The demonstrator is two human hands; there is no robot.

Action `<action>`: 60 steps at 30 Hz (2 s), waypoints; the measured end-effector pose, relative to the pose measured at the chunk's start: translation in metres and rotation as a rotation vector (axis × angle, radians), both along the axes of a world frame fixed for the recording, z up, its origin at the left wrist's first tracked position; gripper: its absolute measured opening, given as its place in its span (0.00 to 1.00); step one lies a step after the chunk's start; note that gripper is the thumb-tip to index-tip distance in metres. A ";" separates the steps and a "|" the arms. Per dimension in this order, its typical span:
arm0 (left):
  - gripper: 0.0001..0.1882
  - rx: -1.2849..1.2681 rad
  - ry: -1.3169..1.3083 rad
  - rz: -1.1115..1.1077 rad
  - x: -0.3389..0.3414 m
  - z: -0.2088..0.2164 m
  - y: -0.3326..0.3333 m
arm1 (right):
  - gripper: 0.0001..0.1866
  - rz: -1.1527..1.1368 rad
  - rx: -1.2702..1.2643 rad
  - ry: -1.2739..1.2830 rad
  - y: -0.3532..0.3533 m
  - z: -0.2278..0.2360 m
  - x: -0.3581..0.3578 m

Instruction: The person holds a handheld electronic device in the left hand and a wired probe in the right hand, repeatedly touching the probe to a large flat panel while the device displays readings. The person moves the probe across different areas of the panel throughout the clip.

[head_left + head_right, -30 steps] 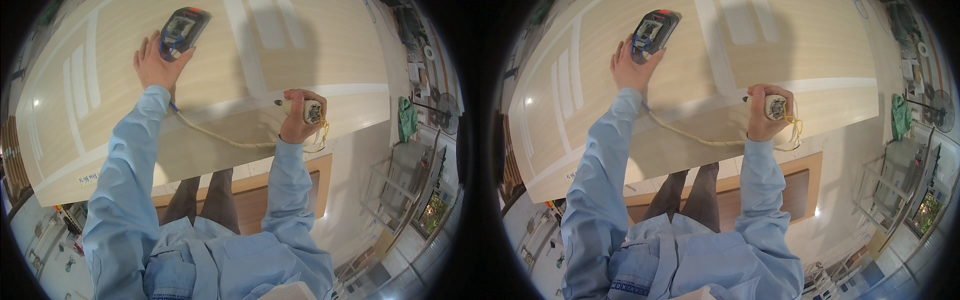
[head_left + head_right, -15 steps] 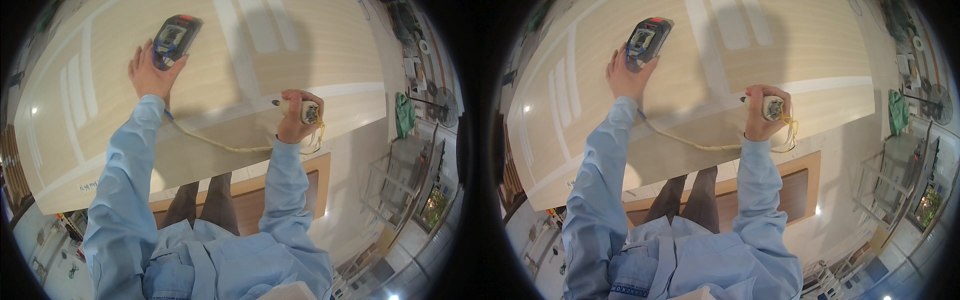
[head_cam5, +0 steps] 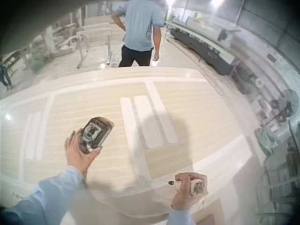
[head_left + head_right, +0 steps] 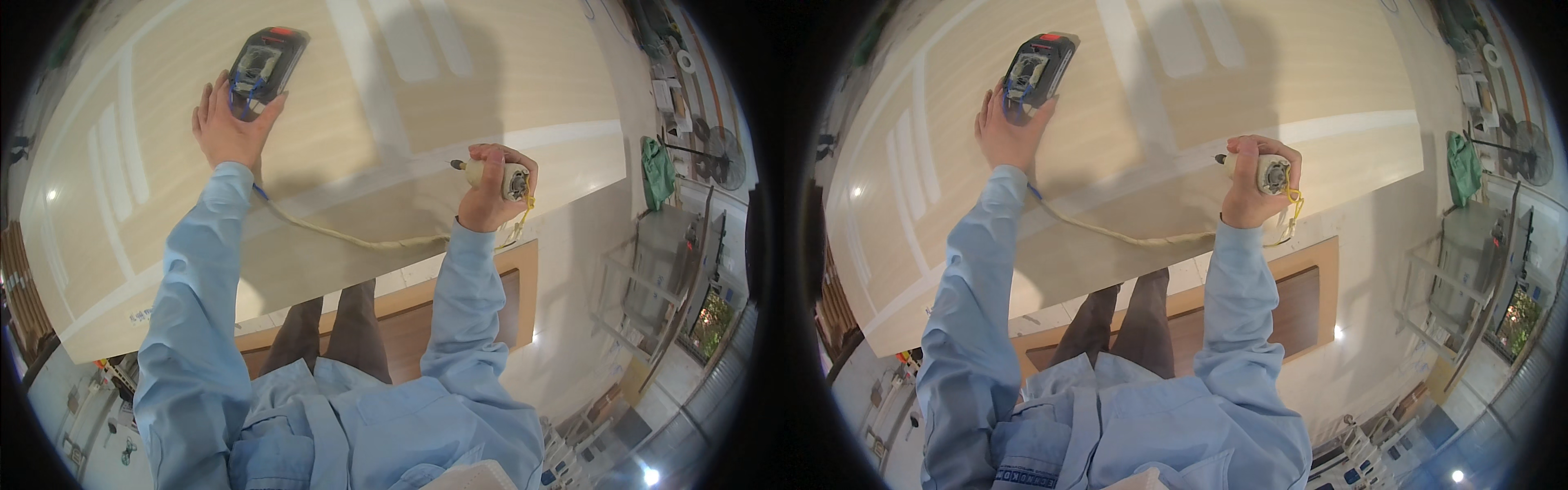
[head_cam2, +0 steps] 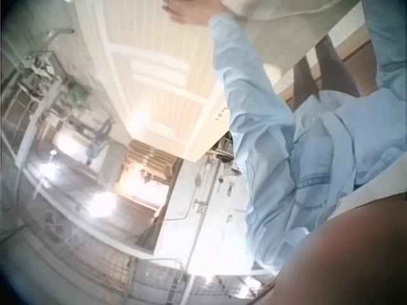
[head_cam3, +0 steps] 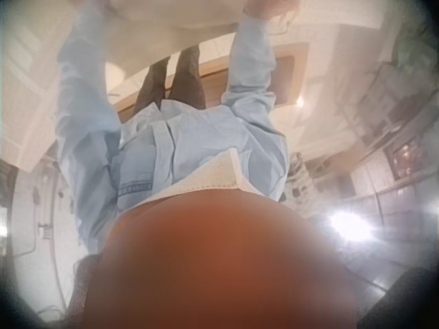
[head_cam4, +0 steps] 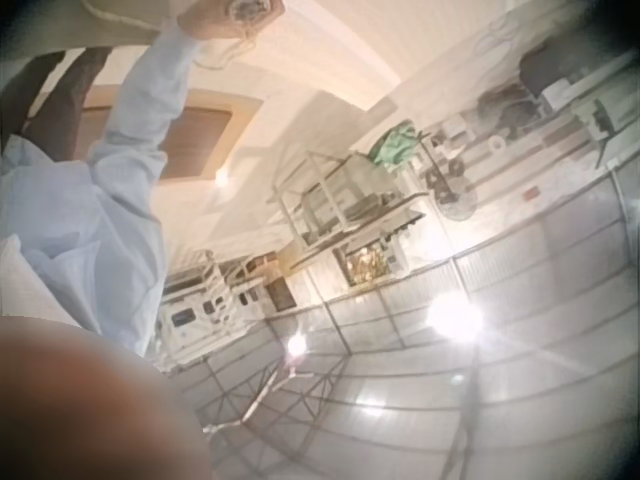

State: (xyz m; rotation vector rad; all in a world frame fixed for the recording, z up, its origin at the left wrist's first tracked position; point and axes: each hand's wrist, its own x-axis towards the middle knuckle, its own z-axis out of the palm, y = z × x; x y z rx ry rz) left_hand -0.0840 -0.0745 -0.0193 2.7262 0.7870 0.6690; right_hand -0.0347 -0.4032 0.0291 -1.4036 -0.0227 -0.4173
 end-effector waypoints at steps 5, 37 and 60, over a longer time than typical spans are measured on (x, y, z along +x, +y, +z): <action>0.50 0.010 -0.010 0.001 0.000 0.001 0.000 | 0.09 0.035 -0.063 0.015 0.000 -0.004 -0.001; 0.50 -0.055 0.024 0.017 0.001 0.002 0.001 | 0.10 -0.024 -0.105 0.038 -0.019 -0.003 0.019; 0.51 -0.055 0.033 0.014 0.000 0.005 0.001 | 0.10 -0.122 -0.116 0.009 -0.033 0.004 0.032</action>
